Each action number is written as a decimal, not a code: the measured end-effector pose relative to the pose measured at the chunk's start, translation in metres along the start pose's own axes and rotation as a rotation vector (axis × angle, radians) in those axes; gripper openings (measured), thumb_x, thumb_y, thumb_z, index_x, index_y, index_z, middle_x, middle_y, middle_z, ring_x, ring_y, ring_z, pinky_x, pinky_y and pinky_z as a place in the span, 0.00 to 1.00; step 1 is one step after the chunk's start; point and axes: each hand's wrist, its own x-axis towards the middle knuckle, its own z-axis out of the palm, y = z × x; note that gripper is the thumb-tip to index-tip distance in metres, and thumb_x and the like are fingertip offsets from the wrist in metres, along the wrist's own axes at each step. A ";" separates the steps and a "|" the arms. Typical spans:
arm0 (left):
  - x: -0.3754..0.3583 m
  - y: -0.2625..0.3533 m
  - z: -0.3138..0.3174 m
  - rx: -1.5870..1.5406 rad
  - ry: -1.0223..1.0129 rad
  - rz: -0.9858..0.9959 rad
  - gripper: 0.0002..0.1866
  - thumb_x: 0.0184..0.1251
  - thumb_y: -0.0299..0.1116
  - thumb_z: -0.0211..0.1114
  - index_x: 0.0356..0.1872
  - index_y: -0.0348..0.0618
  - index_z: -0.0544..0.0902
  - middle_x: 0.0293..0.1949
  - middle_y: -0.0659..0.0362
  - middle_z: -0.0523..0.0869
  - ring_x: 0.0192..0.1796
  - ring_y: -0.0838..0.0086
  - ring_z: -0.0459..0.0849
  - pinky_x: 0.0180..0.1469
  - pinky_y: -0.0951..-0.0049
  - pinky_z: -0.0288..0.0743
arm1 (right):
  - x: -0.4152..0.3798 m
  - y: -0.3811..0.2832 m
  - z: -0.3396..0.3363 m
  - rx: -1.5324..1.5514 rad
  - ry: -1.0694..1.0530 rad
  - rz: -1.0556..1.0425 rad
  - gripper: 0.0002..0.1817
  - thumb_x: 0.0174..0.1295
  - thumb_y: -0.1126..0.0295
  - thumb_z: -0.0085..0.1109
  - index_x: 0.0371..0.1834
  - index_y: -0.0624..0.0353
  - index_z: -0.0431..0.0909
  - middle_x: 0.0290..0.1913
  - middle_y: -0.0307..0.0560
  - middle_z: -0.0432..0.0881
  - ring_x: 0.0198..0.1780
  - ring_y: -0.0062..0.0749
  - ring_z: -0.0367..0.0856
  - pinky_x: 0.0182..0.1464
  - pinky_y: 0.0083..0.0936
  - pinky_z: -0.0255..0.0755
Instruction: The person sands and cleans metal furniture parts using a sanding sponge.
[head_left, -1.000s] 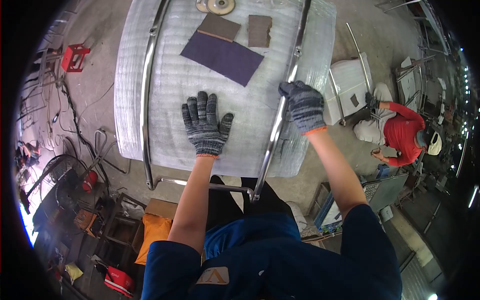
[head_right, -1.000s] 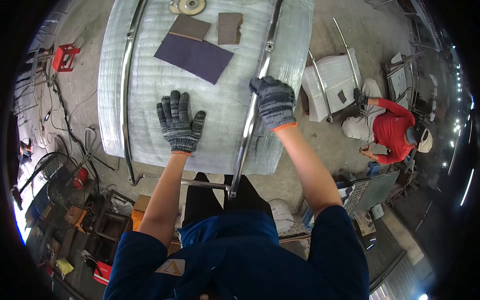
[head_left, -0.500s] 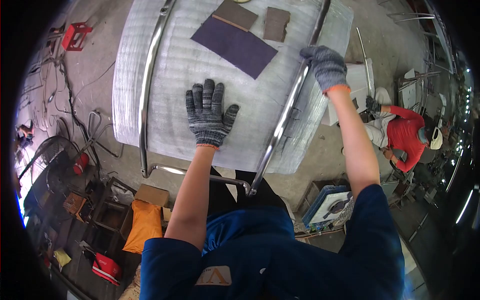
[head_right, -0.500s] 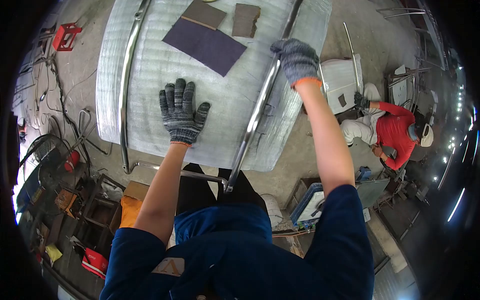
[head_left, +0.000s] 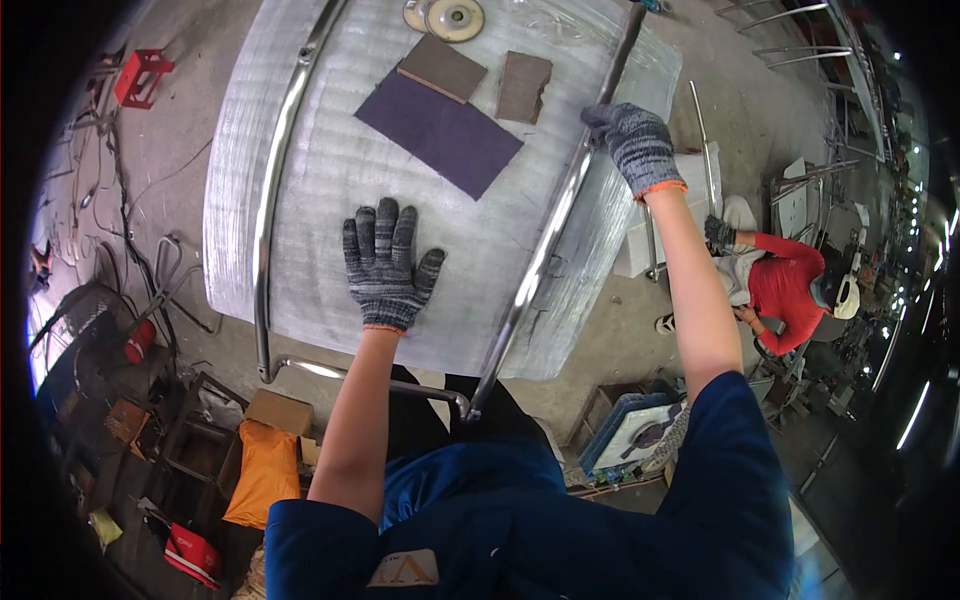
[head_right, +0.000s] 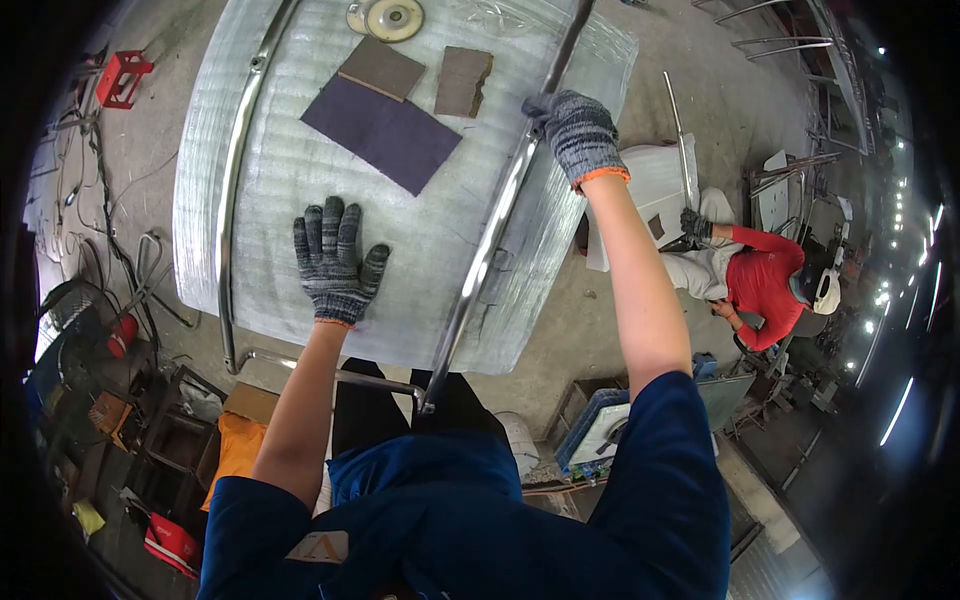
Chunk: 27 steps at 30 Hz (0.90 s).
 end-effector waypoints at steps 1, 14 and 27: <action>0.000 0.000 -0.002 0.003 -0.012 0.003 0.33 0.67 0.55 0.60 0.67 0.47 0.73 0.70 0.47 0.71 0.71 0.47 0.67 0.75 0.42 0.51 | 0.000 0.009 0.009 0.043 0.046 -0.077 0.16 0.71 0.60 0.51 0.52 0.54 0.85 0.45 0.46 0.89 0.43 0.37 0.87 0.52 0.32 0.78; 0.004 -0.002 -0.001 0.001 -0.008 0.010 0.33 0.69 0.57 0.57 0.67 0.47 0.73 0.69 0.47 0.71 0.71 0.46 0.67 0.73 0.41 0.55 | 0.052 0.035 -0.002 0.156 0.052 0.118 0.14 0.68 0.62 0.55 0.48 0.52 0.87 0.42 0.48 0.89 0.40 0.37 0.88 0.49 0.29 0.78; 0.003 -0.003 -0.001 0.016 -0.017 -0.008 0.32 0.69 0.58 0.57 0.66 0.47 0.75 0.69 0.48 0.72 0.71 0.46 0.67 0.72 0.40 0.55 | 0.162 0.075 -0.070 -0.022 0.254 -0.100 0.14 0.70 0.63 0.51 0.46 0.50 0.87 0.40 0.50 0.88 0.42 0.41 0.86 0.48 0.33 0.77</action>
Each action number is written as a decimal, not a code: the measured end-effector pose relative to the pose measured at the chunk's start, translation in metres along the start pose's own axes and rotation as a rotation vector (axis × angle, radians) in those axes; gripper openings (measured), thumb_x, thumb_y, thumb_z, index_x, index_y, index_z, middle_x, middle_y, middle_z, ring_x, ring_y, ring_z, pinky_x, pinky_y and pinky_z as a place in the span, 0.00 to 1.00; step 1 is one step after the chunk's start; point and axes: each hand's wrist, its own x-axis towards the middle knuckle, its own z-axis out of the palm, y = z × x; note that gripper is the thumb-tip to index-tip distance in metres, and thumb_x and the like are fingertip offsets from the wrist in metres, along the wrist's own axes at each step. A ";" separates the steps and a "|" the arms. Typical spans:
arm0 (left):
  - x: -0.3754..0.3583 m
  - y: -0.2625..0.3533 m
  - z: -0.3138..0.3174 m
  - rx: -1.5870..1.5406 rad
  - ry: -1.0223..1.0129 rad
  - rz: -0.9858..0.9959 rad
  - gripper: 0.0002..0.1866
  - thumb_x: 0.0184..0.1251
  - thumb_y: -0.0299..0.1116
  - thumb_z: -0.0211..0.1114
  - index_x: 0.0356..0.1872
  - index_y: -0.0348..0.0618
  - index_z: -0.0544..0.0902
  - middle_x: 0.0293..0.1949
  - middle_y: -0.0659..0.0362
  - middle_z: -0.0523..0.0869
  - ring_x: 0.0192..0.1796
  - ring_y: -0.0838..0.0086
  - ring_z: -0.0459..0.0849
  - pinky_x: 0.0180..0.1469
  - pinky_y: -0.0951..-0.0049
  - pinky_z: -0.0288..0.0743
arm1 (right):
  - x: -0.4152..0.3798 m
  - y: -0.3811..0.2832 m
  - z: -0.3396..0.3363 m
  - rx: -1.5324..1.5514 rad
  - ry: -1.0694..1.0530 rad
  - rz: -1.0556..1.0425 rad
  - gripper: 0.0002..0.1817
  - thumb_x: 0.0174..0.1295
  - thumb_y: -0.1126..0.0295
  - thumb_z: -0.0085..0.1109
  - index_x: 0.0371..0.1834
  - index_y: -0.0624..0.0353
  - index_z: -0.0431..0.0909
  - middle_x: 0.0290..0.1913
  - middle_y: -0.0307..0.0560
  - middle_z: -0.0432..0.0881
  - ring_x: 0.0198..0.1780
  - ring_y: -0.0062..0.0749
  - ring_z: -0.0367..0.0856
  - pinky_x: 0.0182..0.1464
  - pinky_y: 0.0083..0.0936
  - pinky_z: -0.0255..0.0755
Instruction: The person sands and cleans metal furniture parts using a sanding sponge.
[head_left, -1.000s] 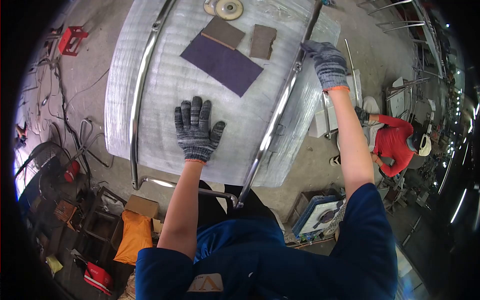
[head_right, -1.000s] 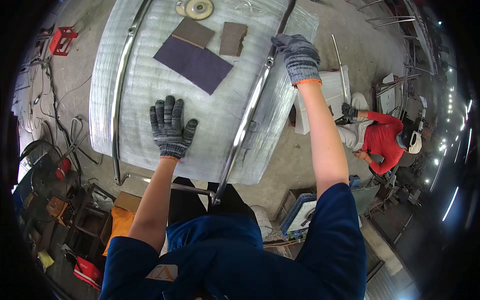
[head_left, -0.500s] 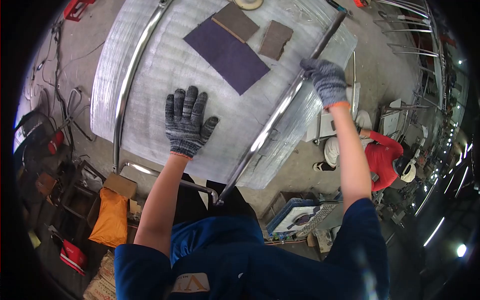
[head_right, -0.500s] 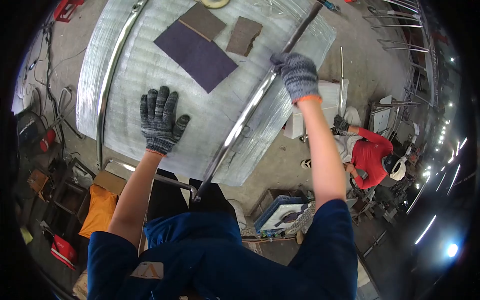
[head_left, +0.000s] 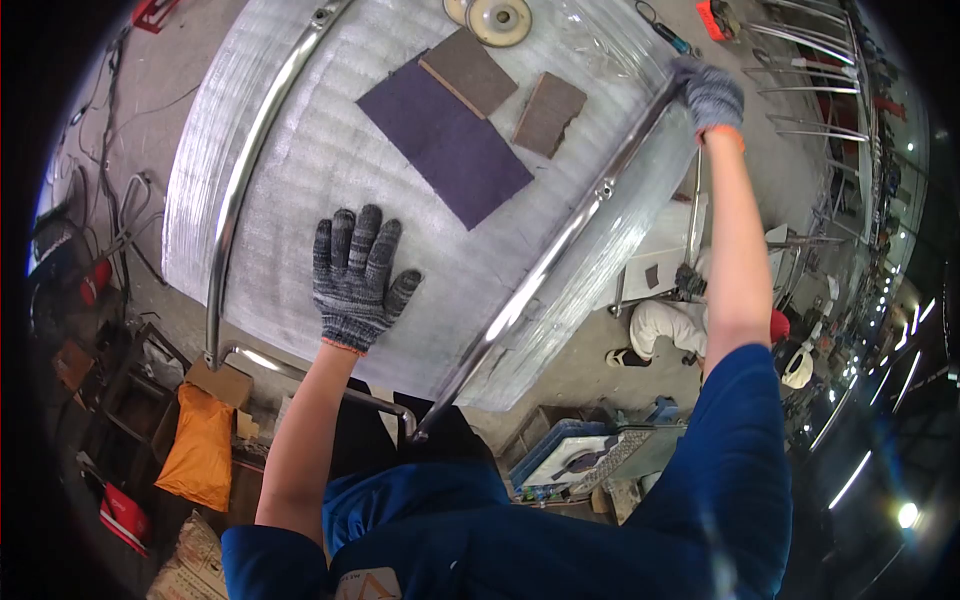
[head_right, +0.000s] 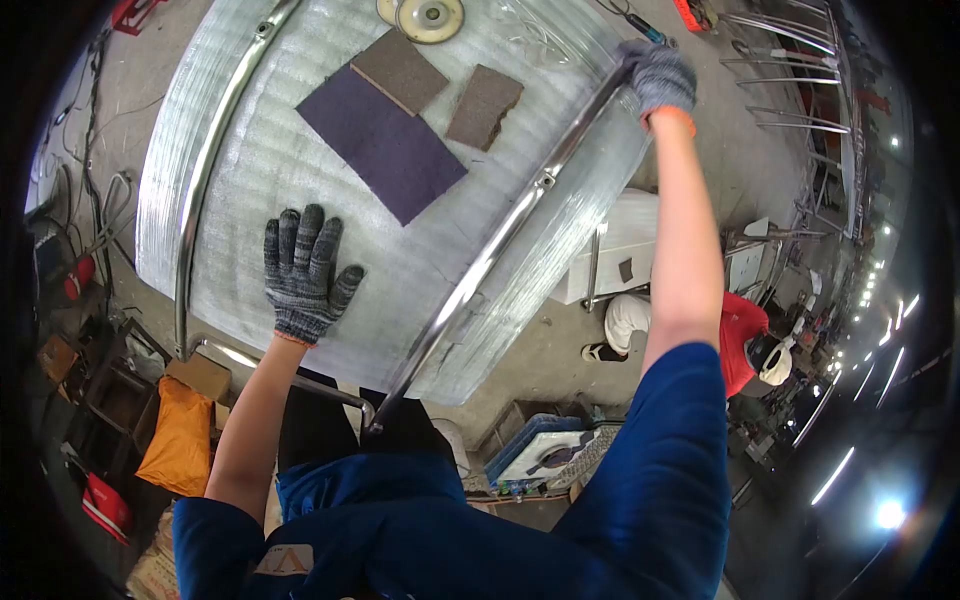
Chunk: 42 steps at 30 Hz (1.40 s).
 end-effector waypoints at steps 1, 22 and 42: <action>0.000 0.001 0.000 0.001 0.000 -0.006 0.32 0.69 0.58 0.57 0.66 0.47 0.75 0.69 0.48 0.72 0.71 0.46 0.67 0.72 0.40 0.55 | 0.014 -0.006 -0.009 -0.143 0.034 -0.045 0.15 0.70 0.61 0.50 0.45 0.53 0.87 0.37 0.50 0.88 0.40 0.40 0.86 0.46 0.33 0.77; 0.004 -0.001 0.001 -0.017 0.015 -0.014 0.31 0.69 0.56 0.58 0.65 0.47 0.76 0.70 0.49 0.71 0.71 0.46 0.66 0.73 0.40 0.55 | -0.110 -0.049 0.024 -0.267 -0.144 -0.009 0.18 0.71 0.52 0.48 0.51 0.42 0.86 0.47 0.53 0.86 0.50 0.44 0.84 0.57 0.36 0.74; 0.000 -0.001 0.003 -0.026 0.004 -0.023 0.31 0.69 0.58 0.57 0.65 0.49 0.76 0.70 0.50 0.71 0.72 0.47 0.66 0.74 0.42 0.55 | 0.013 0.034 0.014 -0.160 -0.043 0.147 0.16 0.63 0.61 0.57 0.52 0.43 0.85 0.49 0.50 0.86 0.52 0.46 0.84 0.56 0.35 0.75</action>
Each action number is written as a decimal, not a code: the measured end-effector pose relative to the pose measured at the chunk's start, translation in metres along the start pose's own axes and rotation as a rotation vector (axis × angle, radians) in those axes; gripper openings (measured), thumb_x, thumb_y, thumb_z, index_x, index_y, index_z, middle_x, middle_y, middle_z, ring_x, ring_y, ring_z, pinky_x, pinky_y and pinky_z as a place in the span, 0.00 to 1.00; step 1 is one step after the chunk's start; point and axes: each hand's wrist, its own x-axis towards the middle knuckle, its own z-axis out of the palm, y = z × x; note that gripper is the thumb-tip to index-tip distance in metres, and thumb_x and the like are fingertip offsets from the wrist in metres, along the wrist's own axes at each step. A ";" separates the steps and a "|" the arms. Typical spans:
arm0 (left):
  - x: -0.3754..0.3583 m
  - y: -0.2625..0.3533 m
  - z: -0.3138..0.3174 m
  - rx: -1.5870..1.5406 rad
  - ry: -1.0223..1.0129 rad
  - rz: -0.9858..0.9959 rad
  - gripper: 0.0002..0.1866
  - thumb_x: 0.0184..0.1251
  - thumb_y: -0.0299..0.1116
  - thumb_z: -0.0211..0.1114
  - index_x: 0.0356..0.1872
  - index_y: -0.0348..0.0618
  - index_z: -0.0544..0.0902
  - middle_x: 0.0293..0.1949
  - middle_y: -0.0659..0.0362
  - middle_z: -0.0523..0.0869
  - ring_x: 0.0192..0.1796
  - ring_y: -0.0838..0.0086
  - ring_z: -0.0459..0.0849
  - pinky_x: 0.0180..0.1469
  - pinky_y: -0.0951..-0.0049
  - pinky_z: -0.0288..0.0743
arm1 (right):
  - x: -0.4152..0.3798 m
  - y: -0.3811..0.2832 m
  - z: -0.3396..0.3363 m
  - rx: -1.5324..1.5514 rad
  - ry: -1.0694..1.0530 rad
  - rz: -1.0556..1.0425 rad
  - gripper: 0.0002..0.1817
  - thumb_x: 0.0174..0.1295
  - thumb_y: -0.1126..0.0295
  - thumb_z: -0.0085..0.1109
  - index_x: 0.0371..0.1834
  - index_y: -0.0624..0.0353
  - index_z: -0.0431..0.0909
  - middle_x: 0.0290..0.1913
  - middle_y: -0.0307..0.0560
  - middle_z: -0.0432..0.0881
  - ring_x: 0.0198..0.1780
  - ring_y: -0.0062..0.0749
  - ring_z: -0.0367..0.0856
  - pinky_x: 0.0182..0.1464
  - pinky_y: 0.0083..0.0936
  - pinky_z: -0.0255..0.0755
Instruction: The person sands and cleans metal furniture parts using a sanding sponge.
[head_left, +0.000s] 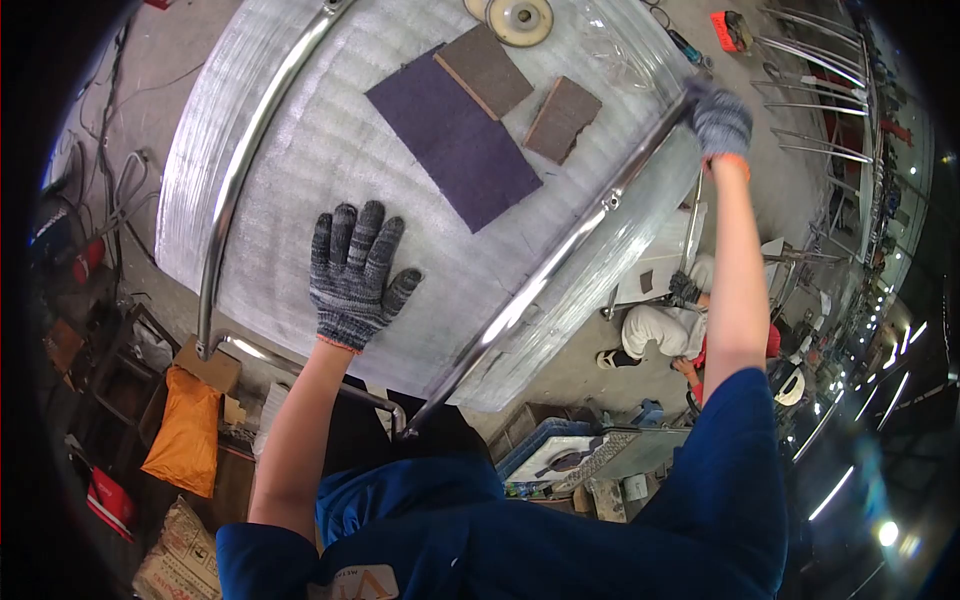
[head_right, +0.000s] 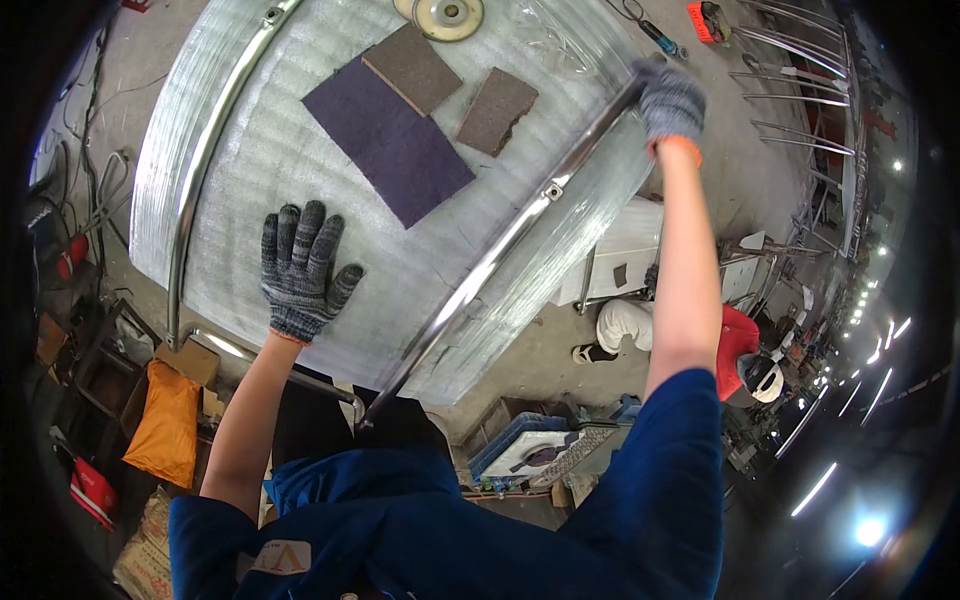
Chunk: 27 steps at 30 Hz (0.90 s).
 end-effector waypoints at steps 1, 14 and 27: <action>0.001 0.000 0.000 0.001 0.005 0.000 0.31 0.69 0.58 0.57 0.65 0.49 0.76 0.70 0.51 0.71 0.72 0.48 0.66 0.74 0.42 0.55 | -0.026 -0.019 -0.001 -0.051 -0.043 -0.017 0.16 0.63 0.61 0.57 0.52 0.44 0.85 0.49 0.49 0.86 0.50 0.45 0.85 0.55 0.34 0.76; 0.002 0.001 -0.004 0.010 -0.025 0.009 0.32 0.69 0.58 0.57 0.66 0.48 0.75 0.70 0.48 0.71 0.71 0.47 0.67 0.73 0.41 0.55 | -0.185 -0.089 0.023 -0.074 -0.049 -0.107 0.18 0.73 0.52 0.48 0.53 0.45 0.84 0.47 0.54 0.85 0.48 0.48 0.84 0.53 0.41 0.76; -0.001 0.004 -0.003 0.006 0.039 0.040 0.32 0.68 0.56 0.60 0.66 0.47 0.75 0.69 0.47 0.73 0.71 0.46 0.68 0.74 0.41 0.54 | -0.200 -0.086 0.044 0.125 0.067 -0.158 0.18 0.69 0.53 0.55 0.43 0.55 0.86 0.32 0.46 0.84 0.38 0.30 0.81 0.45 0.36 0.76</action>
